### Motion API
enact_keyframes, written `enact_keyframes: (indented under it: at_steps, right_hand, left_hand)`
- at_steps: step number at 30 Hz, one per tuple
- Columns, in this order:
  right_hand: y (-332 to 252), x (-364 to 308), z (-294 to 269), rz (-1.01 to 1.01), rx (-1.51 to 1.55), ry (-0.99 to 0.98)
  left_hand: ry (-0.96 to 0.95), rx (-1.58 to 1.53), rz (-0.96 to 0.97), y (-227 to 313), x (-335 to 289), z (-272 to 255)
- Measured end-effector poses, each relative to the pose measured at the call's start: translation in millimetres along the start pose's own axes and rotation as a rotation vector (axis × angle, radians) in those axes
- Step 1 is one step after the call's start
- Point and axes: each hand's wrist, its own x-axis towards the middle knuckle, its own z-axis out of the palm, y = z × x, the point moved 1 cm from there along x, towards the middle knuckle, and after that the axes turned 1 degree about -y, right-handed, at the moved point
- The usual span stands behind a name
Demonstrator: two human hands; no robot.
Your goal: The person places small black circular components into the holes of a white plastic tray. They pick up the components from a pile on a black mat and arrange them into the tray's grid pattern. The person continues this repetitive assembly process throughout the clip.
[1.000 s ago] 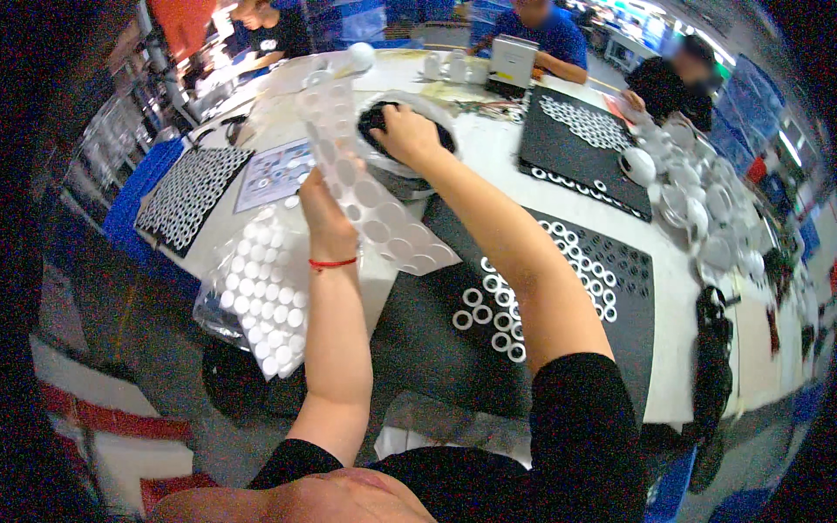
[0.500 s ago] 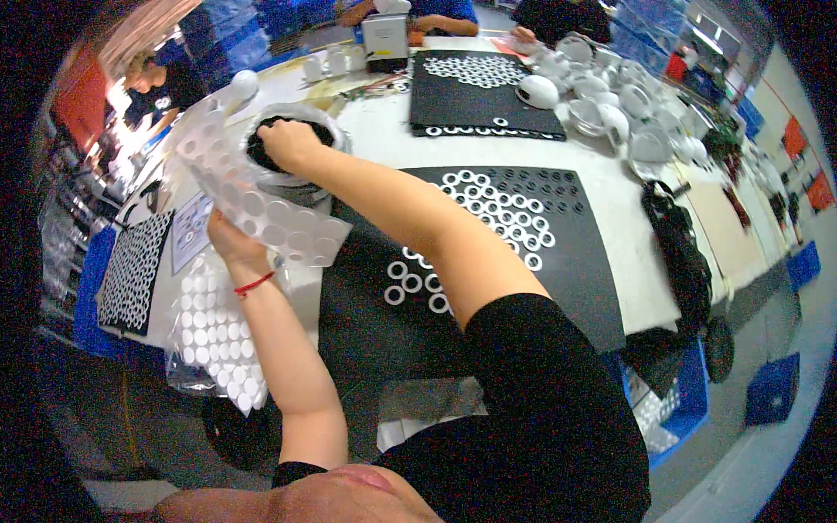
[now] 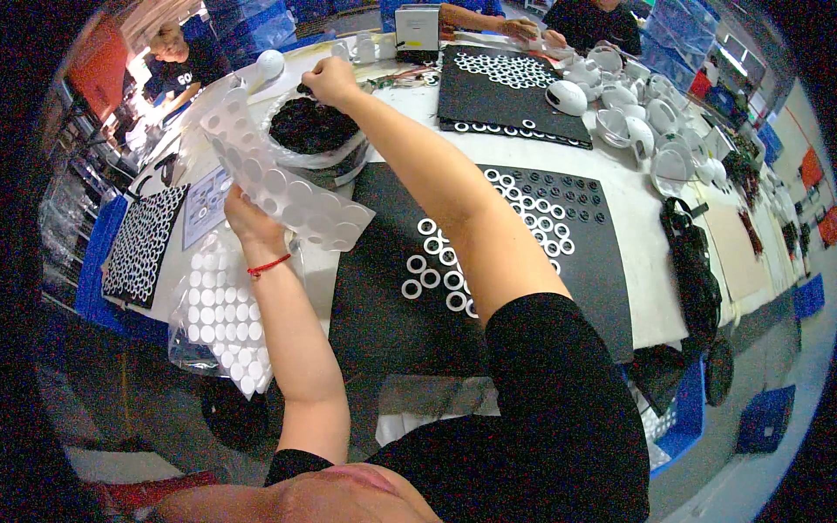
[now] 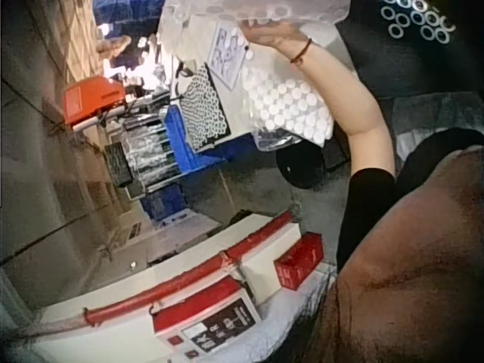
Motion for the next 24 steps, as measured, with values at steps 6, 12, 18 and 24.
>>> enact_keyframes:
  at_steps: [6, 12, 18, 24]
  right_hand:
    - [36, 15, 24, 0.296, 0.536, 0.045]
    - [-8, -3, -3, 0.454, 0.897, 0.030]
    - [-1, -2, -58, 0.472, 1.082, -0.159]
    - [-13, -53, -150, 0.423, 1.032, -0.265]
  left_hand:
    - [0.040, 0.042, -0.013, -1, -7, 13]
    - [0.050, -0.007, -0.047, 0, 1, 5]
    - [-0.038, 0.069, -0.031, -1, -3, 2]
    - [0.038, 0.024, -0.018, -3, -3, 6]
